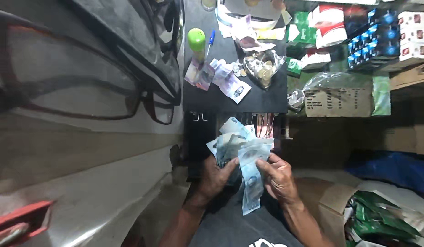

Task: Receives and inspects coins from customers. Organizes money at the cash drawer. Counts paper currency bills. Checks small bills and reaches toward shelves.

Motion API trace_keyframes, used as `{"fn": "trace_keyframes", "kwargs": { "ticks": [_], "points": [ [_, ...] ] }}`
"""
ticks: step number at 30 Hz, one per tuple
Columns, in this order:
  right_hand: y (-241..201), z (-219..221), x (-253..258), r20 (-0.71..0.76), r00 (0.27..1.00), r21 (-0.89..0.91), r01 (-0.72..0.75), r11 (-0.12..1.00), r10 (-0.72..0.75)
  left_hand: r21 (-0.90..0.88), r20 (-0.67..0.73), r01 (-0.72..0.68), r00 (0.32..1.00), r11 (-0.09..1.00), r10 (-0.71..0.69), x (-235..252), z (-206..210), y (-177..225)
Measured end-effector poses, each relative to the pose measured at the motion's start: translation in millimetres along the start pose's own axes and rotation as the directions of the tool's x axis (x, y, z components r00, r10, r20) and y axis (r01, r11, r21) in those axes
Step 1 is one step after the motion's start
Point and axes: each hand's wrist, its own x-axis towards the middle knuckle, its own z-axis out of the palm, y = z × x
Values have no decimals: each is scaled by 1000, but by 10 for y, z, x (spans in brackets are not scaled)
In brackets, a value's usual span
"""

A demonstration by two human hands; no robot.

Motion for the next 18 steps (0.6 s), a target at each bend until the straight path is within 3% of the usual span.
{"fn": "trace_keyframes", "kwargs": {
  "ticks": [6, 11, 13, 16, 18],
  "points": [
    [21, 1, -13, 5, 1000, -186, 1, 983, 0, 23, 22, 27, 999, 999, -28, -162, 30, -59],
    [-344, -102, 182, 89, 993, -386, 101, 917, -72, -113, 30, 60, 998, 992, -57, -124, -123, -42],
    [-520, -112, 320, 112, 992, -506, 108, 856, -59, -149, 23, 69, 998, 987, -66, -93, -210, -65],
    [-634, -93, 551, 127, 990, -736, 134, 664, -60, -99, -37, 76, 996, 992, -80, -88, -284, -56],
    [-646, -77, 631, 106, 988, -791, 150, 593, -109, -93, -61, 67, 995, 993, -73, -88, -301, -54]
  ]
}}
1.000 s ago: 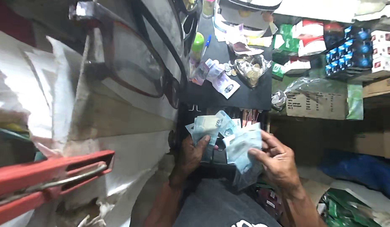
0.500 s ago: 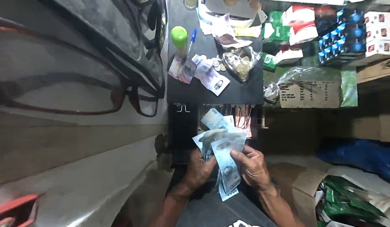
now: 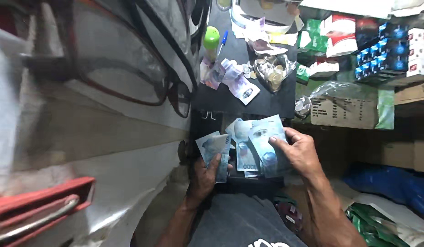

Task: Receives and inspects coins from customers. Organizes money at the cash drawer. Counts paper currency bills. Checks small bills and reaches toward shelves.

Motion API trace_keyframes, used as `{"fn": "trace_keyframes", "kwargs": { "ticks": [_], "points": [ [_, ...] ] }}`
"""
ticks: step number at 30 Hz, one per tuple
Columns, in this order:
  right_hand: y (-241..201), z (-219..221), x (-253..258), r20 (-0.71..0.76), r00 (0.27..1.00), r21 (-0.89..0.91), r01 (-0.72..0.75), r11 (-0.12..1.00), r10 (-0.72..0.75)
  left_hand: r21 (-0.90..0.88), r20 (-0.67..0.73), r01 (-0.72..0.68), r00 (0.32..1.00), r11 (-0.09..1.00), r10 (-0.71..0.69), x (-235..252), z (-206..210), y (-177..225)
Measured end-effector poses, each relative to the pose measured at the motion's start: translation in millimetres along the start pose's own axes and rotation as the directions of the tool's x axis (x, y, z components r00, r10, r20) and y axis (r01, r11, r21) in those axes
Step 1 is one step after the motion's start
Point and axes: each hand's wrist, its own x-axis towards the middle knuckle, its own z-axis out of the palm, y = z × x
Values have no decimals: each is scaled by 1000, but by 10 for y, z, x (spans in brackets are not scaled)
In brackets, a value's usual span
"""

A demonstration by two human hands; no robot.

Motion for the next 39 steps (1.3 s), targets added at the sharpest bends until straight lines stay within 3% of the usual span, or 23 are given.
{"fn": "trace_keyframes", "kwargs": {
  "ticks": [2, 4, 8, 12, 21, 25, 32, 39],
  "points": [
    [-23, -5, -20, -49, 999, 55, 24, 998, -21, -24, 9, -16, 1000, 1000, 17, -10, -24, -24],
    [-52, 34, -129, -32, 999, 219, 7, 976, 0, -69, 45, -10, 999, 998, 13, -29, -39, -45],
    [-93, 375, -385, 89, 994, 562, -107, 820, 69, -95, 86, -17, 996, 995, 25, -62, -18, -67],
    [-40, 683, -497, 81, 993, 650, -116, 751, 83, 17, 60, -98, 993, 995, 97, -87, 6, -86],
    [-11, 901, -625, 29, 991, 645, -119, 755, 132, 11, 95, -88, 992, 996, 87, -241, -40, -75],
    [-65, 1000, -747, 76, 984, 630, -174, 757, 163, 73, 129, -91, 988, 993, 81, -363, -80, -89],
    [-133, 1142, -944, 259, 965, 616, -197, 763, 40, 139, 294, -110, 954, 984, 65, -548, -173, -161],
    [-329, 1118, -798, 287, 957, 513, -126, 849, -32, 78, 235, -6, 972, 997, -12, -507, -278, -4]
  ]
}}
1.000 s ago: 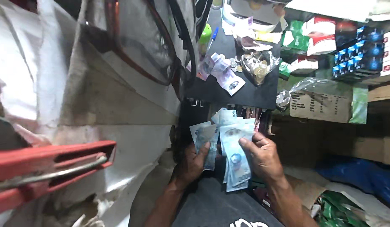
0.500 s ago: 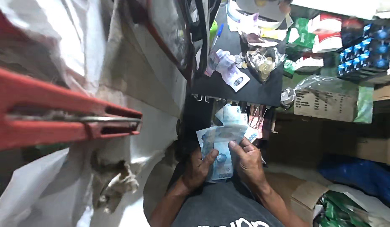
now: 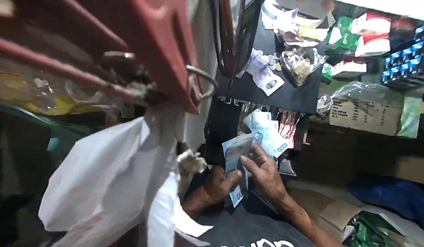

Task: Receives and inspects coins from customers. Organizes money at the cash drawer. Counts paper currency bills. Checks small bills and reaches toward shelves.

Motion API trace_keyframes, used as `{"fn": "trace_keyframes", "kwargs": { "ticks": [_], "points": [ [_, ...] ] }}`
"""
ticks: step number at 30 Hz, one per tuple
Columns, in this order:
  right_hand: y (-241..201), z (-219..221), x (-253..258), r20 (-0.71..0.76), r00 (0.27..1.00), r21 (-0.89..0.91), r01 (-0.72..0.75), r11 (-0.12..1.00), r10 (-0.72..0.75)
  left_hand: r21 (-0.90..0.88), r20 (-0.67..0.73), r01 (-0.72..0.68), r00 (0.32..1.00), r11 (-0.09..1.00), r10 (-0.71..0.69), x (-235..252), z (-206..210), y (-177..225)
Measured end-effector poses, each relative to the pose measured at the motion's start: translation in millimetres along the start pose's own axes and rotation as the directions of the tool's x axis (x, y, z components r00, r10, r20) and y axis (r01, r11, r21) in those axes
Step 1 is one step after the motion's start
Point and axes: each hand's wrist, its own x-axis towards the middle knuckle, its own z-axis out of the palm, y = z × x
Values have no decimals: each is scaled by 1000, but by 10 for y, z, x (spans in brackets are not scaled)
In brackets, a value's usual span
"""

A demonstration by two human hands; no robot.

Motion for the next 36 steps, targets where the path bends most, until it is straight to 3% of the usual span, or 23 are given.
{"fn": "trace_keyframes", "kwargs": {
  "ticks": [3, 6, 9, 12, 16, 20, 24, 27, 29, 33, 36],
  "points": [
    [-69, -139, 62, 93, 992, -25, 86, 996, -83, -71, 53, 56, 997, 996, -53, -85, -42, 35],
    [-91, -293, 173, 233, 958, -204, 214, 955, -164, -128, 151, 48, 988, 991, -29, -129, -58, -89],
    [-82, -348, 208, 364, 905, -322, 343, 883, -219, 5, 140, 89, 986, 996, -89, -149, -65, -4],
    [-56, -384, 190, 405, 876, -310, 402, 862, -263, 48, 105, 142, 984, 989, -147, -191, -80, 60],
    [-42, -364, 195, 363, 887, -294, 398, 869, -284, 6, 115, 71, 991, 997, -71, -182, -73, -30],
    [-51, -263, 170, 172, 951, -177, 288, 941, -258, -6, 70, 11, 998, 1000, -10, -94, -35, -50],
    [38, -12, 12, 0, 988, -203, 149, 968, -152, 340, -48, -52, 996, 939, 72, -68, -28, -49],
    [118, 93, 21, -32, 966, -317, 234, 919, -258, 500, -15, -159, 981, 851, 192, -58, 35, -92],
    [138, 100, 77, -62, 955, -302, 259, 917, -290, 533, 9, -165, 982, 830, 189, -6, 108, -39],
    [145, 83, 91, -63, 954, -189, 276, 942, -292, 500, 29, -207, 974, 841, 223, 37, 129, -55],
    [153, 52, 106, -23, 965, -200, 252, 947, -262, 419, 66, -240, 970, 876, 234, 55, 85, -103]
  ]
}}
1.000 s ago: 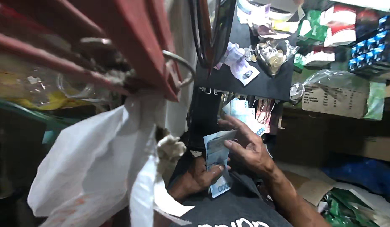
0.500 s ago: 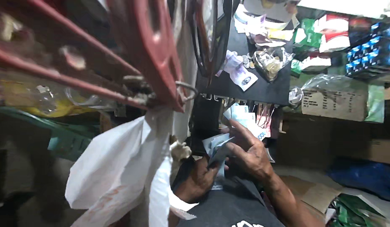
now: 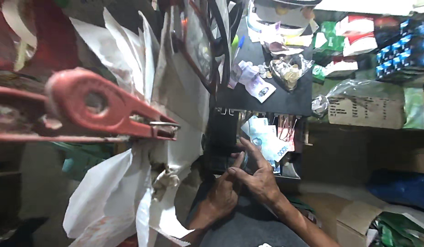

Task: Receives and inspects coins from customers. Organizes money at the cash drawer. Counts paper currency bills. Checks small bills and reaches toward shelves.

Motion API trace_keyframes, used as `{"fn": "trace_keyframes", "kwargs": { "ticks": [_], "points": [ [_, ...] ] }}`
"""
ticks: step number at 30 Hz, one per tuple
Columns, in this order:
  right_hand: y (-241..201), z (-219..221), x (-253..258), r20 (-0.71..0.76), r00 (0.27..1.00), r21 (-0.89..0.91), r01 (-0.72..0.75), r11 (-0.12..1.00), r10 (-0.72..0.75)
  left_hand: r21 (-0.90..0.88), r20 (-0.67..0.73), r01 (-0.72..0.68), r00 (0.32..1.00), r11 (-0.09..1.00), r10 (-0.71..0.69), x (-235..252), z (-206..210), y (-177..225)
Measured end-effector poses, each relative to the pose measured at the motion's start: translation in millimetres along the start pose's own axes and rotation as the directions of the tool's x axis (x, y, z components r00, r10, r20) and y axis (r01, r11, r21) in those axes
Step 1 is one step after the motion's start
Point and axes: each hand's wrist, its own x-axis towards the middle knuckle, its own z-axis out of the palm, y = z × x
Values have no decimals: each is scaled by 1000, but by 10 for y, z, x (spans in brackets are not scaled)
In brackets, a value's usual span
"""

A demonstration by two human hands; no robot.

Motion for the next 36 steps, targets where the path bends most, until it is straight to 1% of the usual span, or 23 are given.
{"fn": "trace_keyframes", "kwargs": {
  "ticks": [3, 4, 6, 8, 9, 11, 13, 14, 17, 19, 20, 21, 22, 24, 25, 27, 29, 31, 33, 35, 36],
  "points": [
    [-23, 16, 54, 6, 1000, 0, 15, 1000, -15, 44, -50, 6, 999, 999, -3, 0, -4, 2],
    [-31, 25, 76, 3, 1000, -18, 22, 1000, -22, 35, -65, 9, 998, 999, -7, 9, -10, 17],
    [-45, 41, 96, -11, 999, -113, 32, 993, -33, -43, -105, 18, 994, 999, -22, 56, -24, 54],
    [-104, 38, 52, -43, 997, -256, 53, 965, -66, -121, -107, -14, 994, 993, 1, 125, -72, 42],
    [-138, 33, 2, -70, 992, -312, 74, 947, -101, -101, -115, -19, 993, 995, 8, 155, -98, 28],
    [-172, 12, -118, -120, 980, -384, 102, 918, -159, -15, -144, 21, 989, 1000, -23, 210, -125, 20],
    [-163, -17, -191, -127, 979, -408, 94, 908, -158, 35, -163, 71, 984, 997, -65, 258, -112, -10],
    [-152, -16, -185, -116, 982, -406, 92, 909, -151, 65, -167, 71, 984, 995, -59, 279, -99, -34],
    [-100, 84, -72, -103, 986, -371, 87, 925, -134, 226, -130, 45, 991, 973, -16, 311, -34, -31],
    [-66, 136, 10, -156, 978, -359, 73, 930, -137, 358, -104, -1, 994, 934, 41, 329, 21, -15],
    [-55, 147, 44, -199, 971, -349, 54, 936, -130, 380, -81, -43, 994, 924, 79, 325, 19, -21],
    [-52, 148, 76, -235, 967, -327, 21, 945, -102, 345, -31, -59, 997, 937, 74, 311, -11, -11],
    [-57, 123, 106, -252, 967, -286, -28, 958, -47, 261, 27, -41, 999, 964, 35, 291, -54, 20],
    [-69, 34, 164, -251, 964, -147, -126, 981, 86, 31, 105, 46, 993, 998, -49, 243, -149, 85],
    [-64, -5, 194, -236, 962, -59, -154, 986, 136, -60, 107, 84, 991, 995, -78, 213, -192, 101],
    [-41, -30, 232, -187, 961, 90, -191, 977, 205, -173, 36, 157, 988, 972, -153, 183, -239, 115],
    [-28, 11, 227, -137, 965, 174, -200, 964, 225, -225, -52, 195, 976, 955, -211, 226, -228, 95],
    [-26, 69, 218, -113, 969, 189, -195, 962, 218, -212, -145, 189, 964, 959, -222, 288, -185, 43],
    [-10, 102, 218, -123, 974, 161, -171, 972, 191, -145, -216, 155, 959, 977, -184, 308, -141, -25],
    [14, 102, 233, -140, 976, 135, -146, 980, 165, -89, -266, 129, 952, 988, -148, 315, -118, -55],
    [26, 103, 239, -148, 977, 123, -138, 983, 156, -79, -277, 139, 948, 987, -156, 319, -109, -44]
  ]
}}
